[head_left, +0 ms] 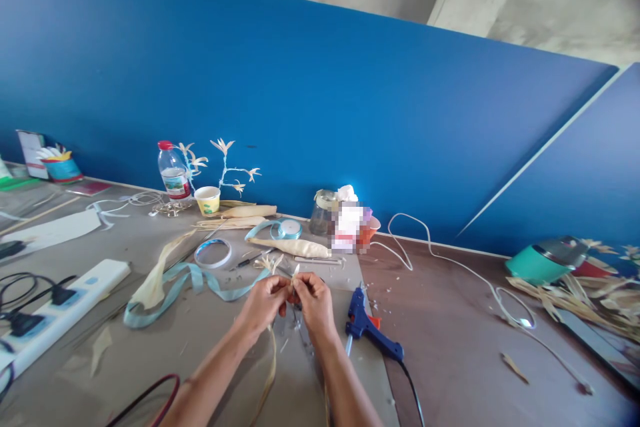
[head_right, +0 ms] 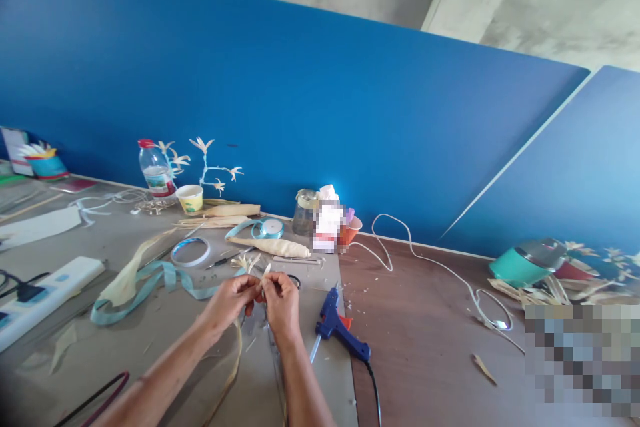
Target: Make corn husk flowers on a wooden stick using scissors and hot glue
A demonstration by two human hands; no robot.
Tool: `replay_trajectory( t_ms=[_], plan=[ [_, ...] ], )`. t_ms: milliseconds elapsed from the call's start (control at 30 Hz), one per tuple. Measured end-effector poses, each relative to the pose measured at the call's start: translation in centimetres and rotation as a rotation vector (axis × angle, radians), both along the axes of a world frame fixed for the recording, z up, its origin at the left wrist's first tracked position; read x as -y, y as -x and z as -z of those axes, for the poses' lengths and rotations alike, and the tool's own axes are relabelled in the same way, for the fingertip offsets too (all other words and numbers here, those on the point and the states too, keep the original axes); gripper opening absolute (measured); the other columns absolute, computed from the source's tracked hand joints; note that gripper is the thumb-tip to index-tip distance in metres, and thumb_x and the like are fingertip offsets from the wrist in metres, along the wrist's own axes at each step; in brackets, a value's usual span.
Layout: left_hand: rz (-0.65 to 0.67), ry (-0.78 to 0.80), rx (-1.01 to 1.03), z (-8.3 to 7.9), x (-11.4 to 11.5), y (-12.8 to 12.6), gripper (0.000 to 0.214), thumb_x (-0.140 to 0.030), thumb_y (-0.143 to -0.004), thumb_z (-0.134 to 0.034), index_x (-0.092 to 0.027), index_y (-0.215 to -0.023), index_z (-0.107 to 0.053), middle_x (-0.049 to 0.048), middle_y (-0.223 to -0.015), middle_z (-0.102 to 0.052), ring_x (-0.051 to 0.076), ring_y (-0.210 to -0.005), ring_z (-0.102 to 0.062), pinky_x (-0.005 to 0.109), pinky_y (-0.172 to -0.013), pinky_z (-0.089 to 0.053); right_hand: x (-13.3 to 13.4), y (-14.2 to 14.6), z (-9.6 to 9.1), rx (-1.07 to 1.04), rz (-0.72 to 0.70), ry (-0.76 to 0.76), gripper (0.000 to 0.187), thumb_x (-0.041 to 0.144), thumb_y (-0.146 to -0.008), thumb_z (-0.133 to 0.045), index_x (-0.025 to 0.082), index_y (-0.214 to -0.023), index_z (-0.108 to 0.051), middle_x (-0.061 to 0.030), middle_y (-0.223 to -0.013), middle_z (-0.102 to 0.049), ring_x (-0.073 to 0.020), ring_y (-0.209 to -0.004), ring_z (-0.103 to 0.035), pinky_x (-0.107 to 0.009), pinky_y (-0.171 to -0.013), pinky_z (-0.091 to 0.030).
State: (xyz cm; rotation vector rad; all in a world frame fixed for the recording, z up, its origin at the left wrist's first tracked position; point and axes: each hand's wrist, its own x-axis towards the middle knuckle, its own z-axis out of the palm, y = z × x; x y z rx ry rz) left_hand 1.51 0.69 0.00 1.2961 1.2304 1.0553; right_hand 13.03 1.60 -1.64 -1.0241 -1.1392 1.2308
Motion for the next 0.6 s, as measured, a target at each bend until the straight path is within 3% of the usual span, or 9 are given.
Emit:
replay_trajectory(
  t_ms=[367, 600],
  plan=[
    [-0.049, -0.063, -0.089, 0.13, 0.25, -0.44, 0.026, -0.035, -0.077, -0.047, -0.015, -0.063, -0.056, -0.0027, -0.054, -0.054, 0.009, -0.041, -0.045, 0.02, -0.043, -0.032, 0.24, 0.79, 0.42, -0.084, 0.106, 0.058, 0.014, 0.029, -0.068, -0.06, 0.015, -0.069, -0.061, 0.0034, -0.053, -0.052, -0.0093, -0.048, -0.043, -0.021, -0.047, -0.035],
    [-0.061, -0.065, -0.077, 0.13, 0.36, -0.51, 0.021, -0.03, -0.076, -0.045, -0.015, -0.062, -0.054, -0.0027, -0.056, -0.054, 0.007, -0.039, -0.045, 0.019, -0.041, -0.032, 0.21, 0.78, 0.42, -0.291, 0.116, 0.07, 0.022, 0.031, -0.063, -0.066, 0.018, -0.079, -0.057, 0.0045, -0.06, -0.053, -0.0085, -0.048, -0.044, -0.021, -0.048, -0.037]
  ],
)
